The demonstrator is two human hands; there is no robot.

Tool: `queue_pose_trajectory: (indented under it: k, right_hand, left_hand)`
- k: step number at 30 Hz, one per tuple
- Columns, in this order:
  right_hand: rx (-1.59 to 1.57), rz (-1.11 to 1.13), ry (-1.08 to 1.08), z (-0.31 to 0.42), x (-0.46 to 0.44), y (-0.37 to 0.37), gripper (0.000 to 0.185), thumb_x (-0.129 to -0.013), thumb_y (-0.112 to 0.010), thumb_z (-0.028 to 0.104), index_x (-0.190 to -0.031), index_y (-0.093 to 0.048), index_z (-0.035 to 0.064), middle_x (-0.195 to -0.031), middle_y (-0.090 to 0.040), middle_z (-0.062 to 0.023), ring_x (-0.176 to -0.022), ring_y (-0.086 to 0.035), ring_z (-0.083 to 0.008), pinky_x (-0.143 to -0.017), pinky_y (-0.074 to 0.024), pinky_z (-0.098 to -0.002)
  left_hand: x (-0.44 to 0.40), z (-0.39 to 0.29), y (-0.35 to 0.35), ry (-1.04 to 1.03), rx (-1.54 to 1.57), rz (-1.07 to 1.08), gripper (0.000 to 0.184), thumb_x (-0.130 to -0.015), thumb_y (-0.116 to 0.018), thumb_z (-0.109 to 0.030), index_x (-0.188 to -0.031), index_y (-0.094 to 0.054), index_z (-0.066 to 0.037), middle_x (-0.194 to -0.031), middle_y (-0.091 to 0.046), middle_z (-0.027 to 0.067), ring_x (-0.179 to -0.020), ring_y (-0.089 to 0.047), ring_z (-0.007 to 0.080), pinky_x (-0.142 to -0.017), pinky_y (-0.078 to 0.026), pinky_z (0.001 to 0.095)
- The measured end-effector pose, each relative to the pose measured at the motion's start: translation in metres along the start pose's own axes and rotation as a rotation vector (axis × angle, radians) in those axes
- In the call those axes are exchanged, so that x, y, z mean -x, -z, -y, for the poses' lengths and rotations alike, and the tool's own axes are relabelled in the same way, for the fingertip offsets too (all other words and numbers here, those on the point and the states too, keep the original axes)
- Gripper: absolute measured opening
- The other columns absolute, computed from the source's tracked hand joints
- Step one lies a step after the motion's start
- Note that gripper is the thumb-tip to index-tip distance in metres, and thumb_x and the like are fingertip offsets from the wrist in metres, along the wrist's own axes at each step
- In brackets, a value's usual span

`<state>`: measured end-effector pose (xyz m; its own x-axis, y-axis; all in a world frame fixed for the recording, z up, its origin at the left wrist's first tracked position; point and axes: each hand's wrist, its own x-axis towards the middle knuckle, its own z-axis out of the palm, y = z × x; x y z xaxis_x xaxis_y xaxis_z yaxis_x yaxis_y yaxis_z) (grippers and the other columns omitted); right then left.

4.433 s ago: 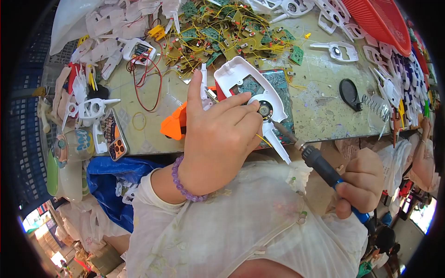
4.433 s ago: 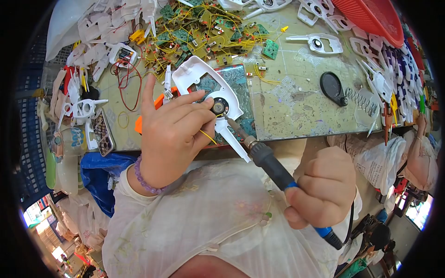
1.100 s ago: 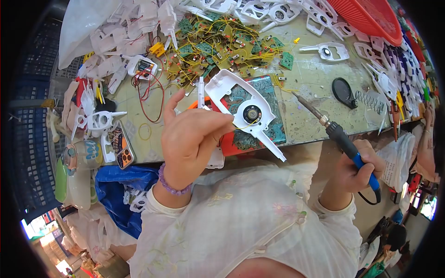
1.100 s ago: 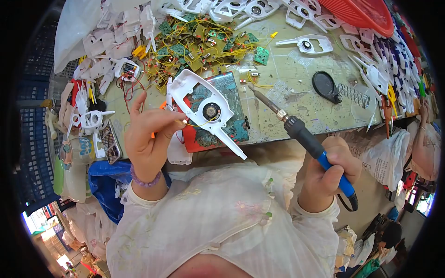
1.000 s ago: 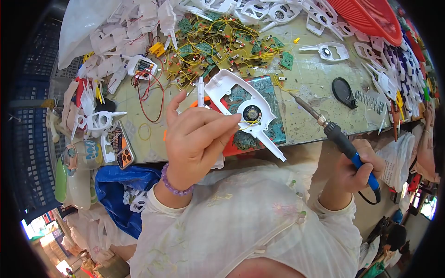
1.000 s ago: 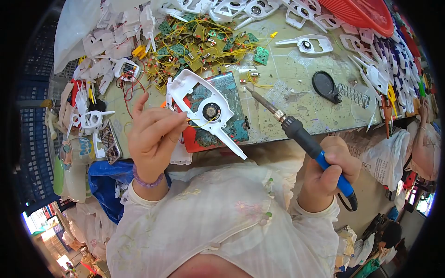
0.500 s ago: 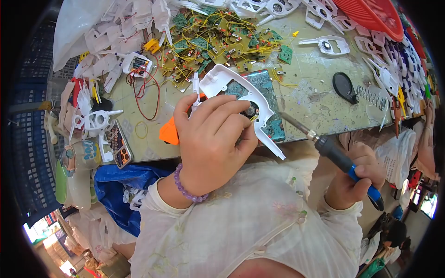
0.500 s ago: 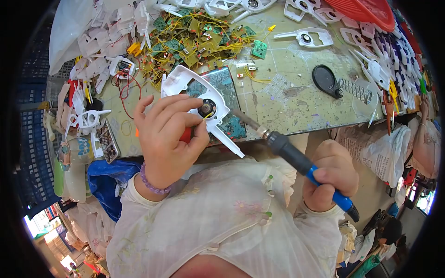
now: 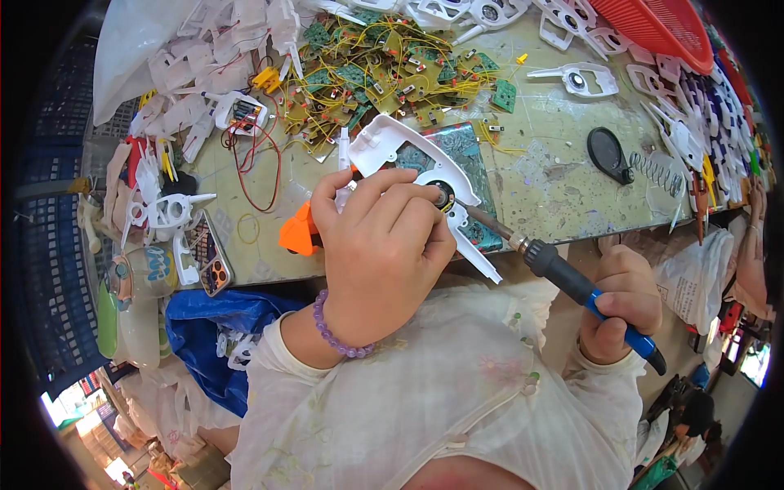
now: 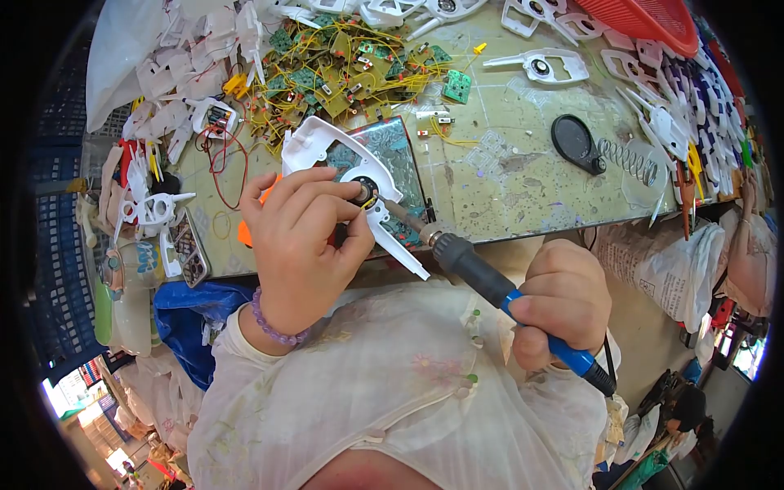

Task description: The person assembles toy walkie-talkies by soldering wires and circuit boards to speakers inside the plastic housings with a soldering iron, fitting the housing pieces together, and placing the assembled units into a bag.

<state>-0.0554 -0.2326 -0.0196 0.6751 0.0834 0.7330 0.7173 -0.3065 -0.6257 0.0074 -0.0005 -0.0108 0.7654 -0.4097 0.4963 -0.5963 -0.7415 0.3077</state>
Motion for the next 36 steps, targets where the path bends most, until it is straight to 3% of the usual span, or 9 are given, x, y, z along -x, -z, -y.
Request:
queue_pose_trajectory:
  k: [12,14,24,32,36]
  right_hand:
    - [0.005,0.004,-0.019,-0.002,-0.002,-0.001,0.032,-0.093,-0.055,0.037,-0.084,-0.051,0.0065,-0.055,-0.047,-0.0035,-0.046,-0.040,-0.0163,-0.047,-0.0304,-0.0323]
    - [-0.053,0.078,0.087,-0.007,-0.004,0.004,0.020,-0.088,-0.060,0.022,-0.089,-0.056,0.0019,-0.062,-0.052,-0.0049,-0.045,-0.045,-0.0175,-0.041,-0.0329,-0.0312]
    - [0.047,0.188,0.132,0.002,-0.027,0.006,0.019,-0.083,-0.065,0.022,-0.082,-0.058,0.0046,-0.060,-0.050,-0.0034,-0.047,-0.044,-0.0182,-0.042,-0.0308,-0.0322]
    - [-0.004,0.239,0.200,-0.002,-0.043,0.004,0.015,-0.070,-0.066,0.014,-0.079,-0.059,0.0037,-0.056,-0.047,-0.0020,-0.041,-0.039,-0.0150,-0.038,-0.0269,-0.0295]
    - [-0.013,0.256,0.216,-0.003,-0.043,0.005,0.014,-0.070,-0.066,0.014,-0.078,-0.059,0.0039,-0.056,-0.047,-0.0019,-0.041,-0.039,-0.0150,-0.038,-0.0269,-0.0299]
  left_hand:
    - [-0.001,-0.002,-0.001,0.024,-0.007,0.006,0.013,-0.065,-0.068,-0.002,-0.068,-0.057,-0.009,-0.082,-0.067,-0.0006,-0.094,-0.063,0.0202,-0.092,-0.032,0.0453]
    - [-0.001,-0.002,-0.001,0.027,-0.005,0.007,0.014,-0.065,-0.068,-0.002,-0.068,-0.057,-0.009,-0.082,-0.067,-0.0005,-0.094,-0.063,0.0203,-0.092,-0.032,0.0454]
    - [-0.003,-0.003,0.000,0.036,0.007,0.039,0.013,-0.066,-0.069,-0.003,-0.069,-0.058,-0.010,-0.082,-0.067,-0.0006,-0.093,-0.064,0.0200,-0.092,-0.031,0.0459]
    - [-0.003,-0.004,0.001,0.046,0.000,0.057,0.012,-0.067,-0.069,-0.004,-0.069,-0.058,-0.010,-0.082,-0.067,-0.0007,-0.093,-0.064,0.0197,-0.093,-0.031,0.0459]
    - [-0.003,-0.003,0.001,0.041,0.006,0.058,0.012,-0.066,-0.070,-0.004,-0.069,-0.059,-0.010,-0.083,-0.067,-0.0006,-0.093,-0.064,0.0198,-0.093,-0.031,0.0461]
